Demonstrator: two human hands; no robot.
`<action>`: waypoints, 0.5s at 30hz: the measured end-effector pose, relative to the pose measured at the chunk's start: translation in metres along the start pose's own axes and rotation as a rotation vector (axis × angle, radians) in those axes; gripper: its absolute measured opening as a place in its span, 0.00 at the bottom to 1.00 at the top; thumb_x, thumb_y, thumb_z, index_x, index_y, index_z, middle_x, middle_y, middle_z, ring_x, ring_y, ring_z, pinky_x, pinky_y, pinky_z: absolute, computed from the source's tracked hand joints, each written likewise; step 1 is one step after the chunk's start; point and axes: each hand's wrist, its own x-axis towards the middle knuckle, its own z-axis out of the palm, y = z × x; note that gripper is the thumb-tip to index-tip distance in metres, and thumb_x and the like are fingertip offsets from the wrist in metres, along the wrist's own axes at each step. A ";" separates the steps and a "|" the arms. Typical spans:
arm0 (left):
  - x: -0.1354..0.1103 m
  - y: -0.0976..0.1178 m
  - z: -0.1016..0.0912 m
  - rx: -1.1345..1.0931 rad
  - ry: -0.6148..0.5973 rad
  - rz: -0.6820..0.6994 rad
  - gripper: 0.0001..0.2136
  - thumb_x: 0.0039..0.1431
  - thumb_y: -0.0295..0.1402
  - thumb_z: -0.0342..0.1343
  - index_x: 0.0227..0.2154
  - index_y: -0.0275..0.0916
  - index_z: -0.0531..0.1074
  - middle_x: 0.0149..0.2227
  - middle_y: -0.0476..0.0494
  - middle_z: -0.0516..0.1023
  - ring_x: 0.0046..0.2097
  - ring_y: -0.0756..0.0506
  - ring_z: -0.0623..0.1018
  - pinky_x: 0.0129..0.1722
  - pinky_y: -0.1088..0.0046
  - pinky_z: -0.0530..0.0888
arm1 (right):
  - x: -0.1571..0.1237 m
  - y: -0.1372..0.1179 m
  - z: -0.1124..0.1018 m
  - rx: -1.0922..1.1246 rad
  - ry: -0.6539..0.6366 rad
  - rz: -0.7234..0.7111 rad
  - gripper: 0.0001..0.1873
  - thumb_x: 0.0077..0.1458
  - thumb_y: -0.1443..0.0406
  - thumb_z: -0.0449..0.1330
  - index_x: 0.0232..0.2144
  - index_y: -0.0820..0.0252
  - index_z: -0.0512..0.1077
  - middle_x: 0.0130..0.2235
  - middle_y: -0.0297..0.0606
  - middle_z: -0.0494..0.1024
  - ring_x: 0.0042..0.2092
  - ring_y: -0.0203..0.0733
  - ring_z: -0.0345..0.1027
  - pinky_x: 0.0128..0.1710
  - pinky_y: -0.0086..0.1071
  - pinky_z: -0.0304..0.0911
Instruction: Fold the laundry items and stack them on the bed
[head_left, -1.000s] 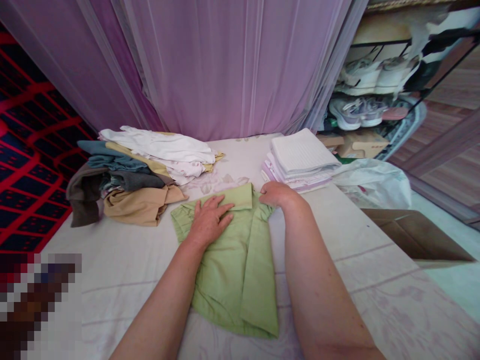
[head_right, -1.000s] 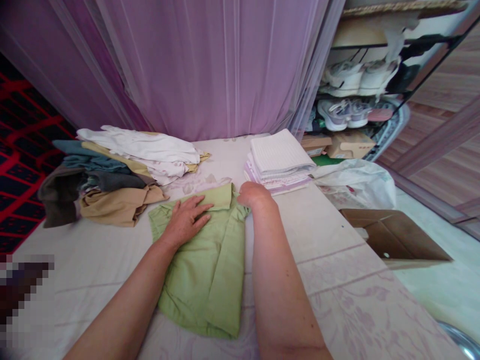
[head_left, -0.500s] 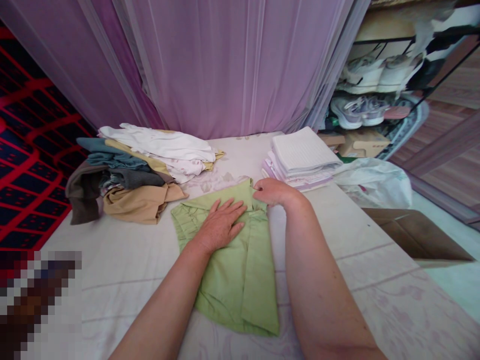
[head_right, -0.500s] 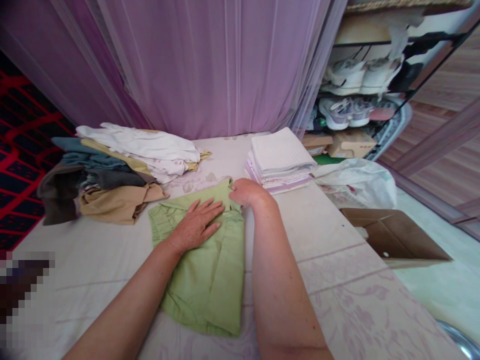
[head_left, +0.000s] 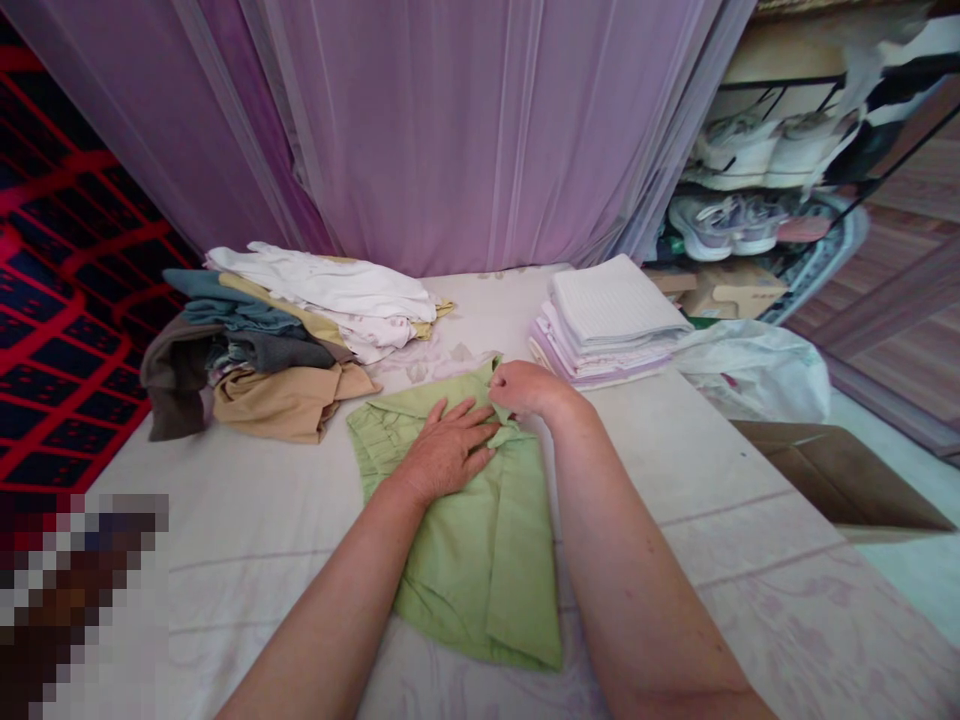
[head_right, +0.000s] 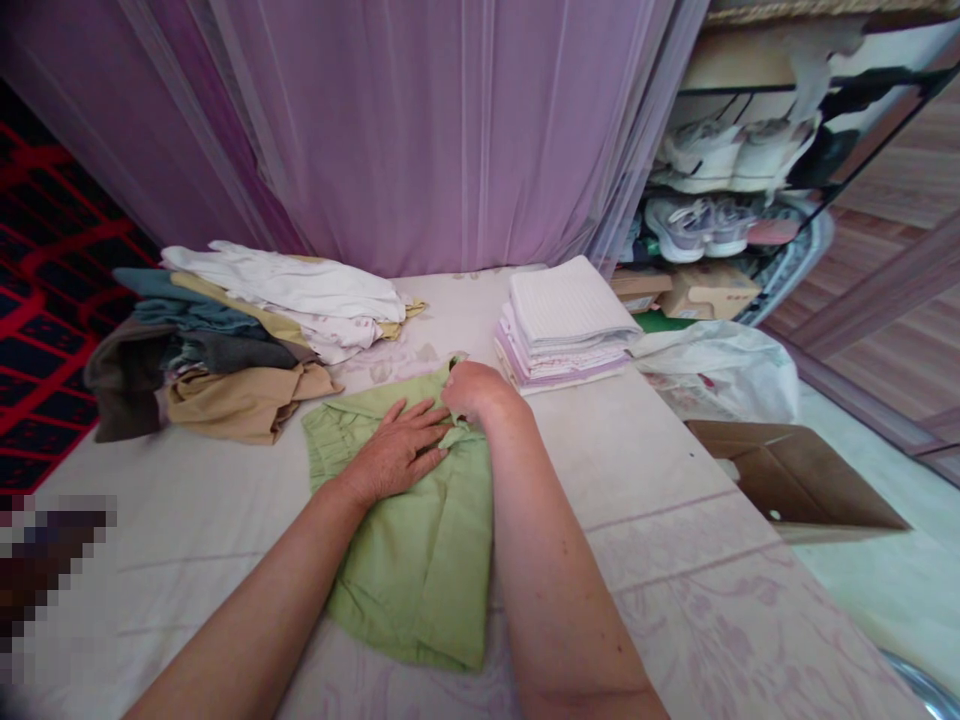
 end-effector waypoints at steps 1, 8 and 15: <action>0.000 -0.001 0.000 -0.021 0.008 0.000 0.16 0.63 0.37 0.48 0.53 0.47 0.68 0.61 0.46 0.66 0.64 0.39 0.59 0.62 0.45 0.49 | 0.001 0.000 0.001 0.006 -0.006 -0.004 0.16 0.52 0.70 0.51 0.36 0.66 0.78 0.29 0.44 0.80 0.30 0.39 0.74 0.33 0.26 0.62; 0.000 -0.001 -0.002 -0.129 0.086 -0.005 0.13 0.57 0.30 0.51 0.46 0.44 0.69 0.53 0.46 0.74 0.61 0.40 0.65 0.62 0.46 0.50 | 0.014 0.012 0.014 0.331 -0.052 -0.053 0.14 0.57 0.62 0.53 0.28 0.64 0.76 0.30 0.44 0.80 0.27 0.39 0.72 0.28 0.28 0.65; 0.002 0.000 -0.007 -0.340 0.311 -0.242 0.21 0.59 0.35 0.51 0.55 0.42 0.61 0.43 0.45 0.79 0.38 0.46 0.78 0.42 0.67 0.73 | 0.015 0.013 0.019 0.747 -0.172 0.074 0.16 0.62 0.62 0.49 0.27 0.64 0.70 0.30 0.42 0.79 0.24 0.33 0.69 0.28 0.27 0.67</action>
